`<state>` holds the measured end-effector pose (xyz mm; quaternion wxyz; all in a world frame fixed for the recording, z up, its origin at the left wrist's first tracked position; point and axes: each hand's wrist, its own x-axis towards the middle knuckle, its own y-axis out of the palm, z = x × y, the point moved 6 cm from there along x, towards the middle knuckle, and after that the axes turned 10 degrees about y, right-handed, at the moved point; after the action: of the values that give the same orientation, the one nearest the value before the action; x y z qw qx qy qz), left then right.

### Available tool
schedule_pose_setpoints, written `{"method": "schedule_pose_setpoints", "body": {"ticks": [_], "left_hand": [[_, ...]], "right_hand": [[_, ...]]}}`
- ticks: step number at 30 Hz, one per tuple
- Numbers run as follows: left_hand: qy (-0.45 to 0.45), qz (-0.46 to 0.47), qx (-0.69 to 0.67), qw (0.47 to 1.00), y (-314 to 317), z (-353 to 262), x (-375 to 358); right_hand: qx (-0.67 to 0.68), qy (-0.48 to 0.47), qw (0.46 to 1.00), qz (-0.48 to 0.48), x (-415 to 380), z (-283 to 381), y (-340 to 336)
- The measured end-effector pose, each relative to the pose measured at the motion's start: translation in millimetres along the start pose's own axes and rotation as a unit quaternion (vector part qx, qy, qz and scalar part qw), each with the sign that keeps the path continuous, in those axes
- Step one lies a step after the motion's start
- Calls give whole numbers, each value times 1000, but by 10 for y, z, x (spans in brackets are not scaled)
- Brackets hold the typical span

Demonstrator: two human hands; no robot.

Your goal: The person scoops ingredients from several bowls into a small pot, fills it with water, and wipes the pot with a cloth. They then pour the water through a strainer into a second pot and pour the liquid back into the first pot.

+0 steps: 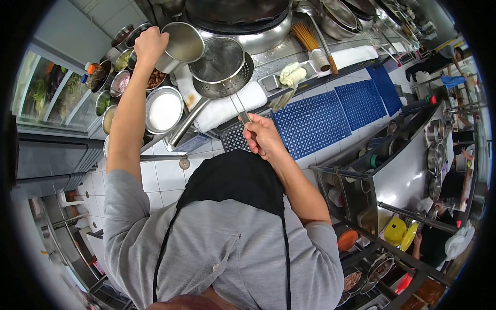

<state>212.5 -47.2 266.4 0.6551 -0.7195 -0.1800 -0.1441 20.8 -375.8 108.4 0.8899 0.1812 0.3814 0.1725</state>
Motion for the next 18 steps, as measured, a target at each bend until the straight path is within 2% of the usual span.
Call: {"method": "schedule_pose_setpoints", "body": {"ticks": [13,18], "left_hand": [[23,-18,18,999,-12,-84,55],[19,4,23,1000,-7,-92,103]], "right_hand": [[2,5,1000,-3,-5,-9,-45],[-5,0,1000,-4,-34,9,-53]]}}
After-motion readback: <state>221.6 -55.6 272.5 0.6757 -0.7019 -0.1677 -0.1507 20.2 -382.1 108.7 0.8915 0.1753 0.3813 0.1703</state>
